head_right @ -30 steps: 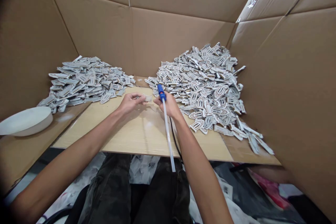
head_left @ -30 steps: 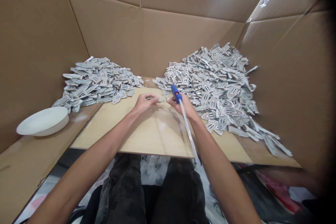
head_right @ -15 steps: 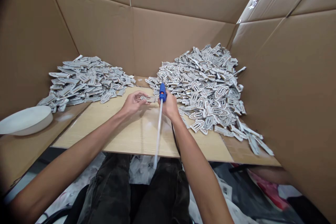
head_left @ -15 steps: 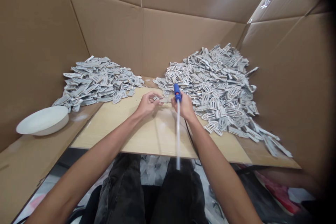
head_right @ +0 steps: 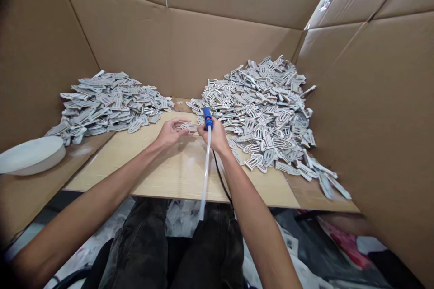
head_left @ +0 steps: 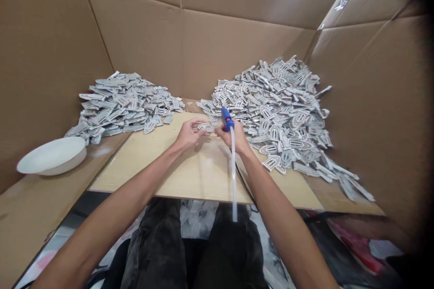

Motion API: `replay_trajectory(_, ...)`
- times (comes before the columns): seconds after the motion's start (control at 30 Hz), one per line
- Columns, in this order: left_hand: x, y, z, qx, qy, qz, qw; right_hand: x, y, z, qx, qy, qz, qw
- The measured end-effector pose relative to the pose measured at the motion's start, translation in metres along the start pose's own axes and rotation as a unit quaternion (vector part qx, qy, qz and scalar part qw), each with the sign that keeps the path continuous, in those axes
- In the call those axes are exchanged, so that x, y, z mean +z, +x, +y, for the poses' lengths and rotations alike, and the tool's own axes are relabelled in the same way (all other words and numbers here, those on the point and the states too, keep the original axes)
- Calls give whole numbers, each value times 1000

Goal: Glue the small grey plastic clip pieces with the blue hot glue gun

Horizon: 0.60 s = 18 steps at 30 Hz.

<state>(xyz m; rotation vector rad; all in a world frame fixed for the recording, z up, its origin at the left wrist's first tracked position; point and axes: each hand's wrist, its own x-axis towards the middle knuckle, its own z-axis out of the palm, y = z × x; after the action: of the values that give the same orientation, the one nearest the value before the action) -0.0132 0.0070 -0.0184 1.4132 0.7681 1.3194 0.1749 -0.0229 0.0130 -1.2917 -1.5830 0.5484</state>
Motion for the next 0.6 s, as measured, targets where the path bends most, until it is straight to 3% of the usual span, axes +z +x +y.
replay_trajectory(0.33,5,0,-3,21,-8,17,1000,2,-3,0,5,-6,-1,1000)
replay_trajectory(0.6,13,-2,-6,23,-16,61,998,10,-9,-1,-40,-108,51,992)
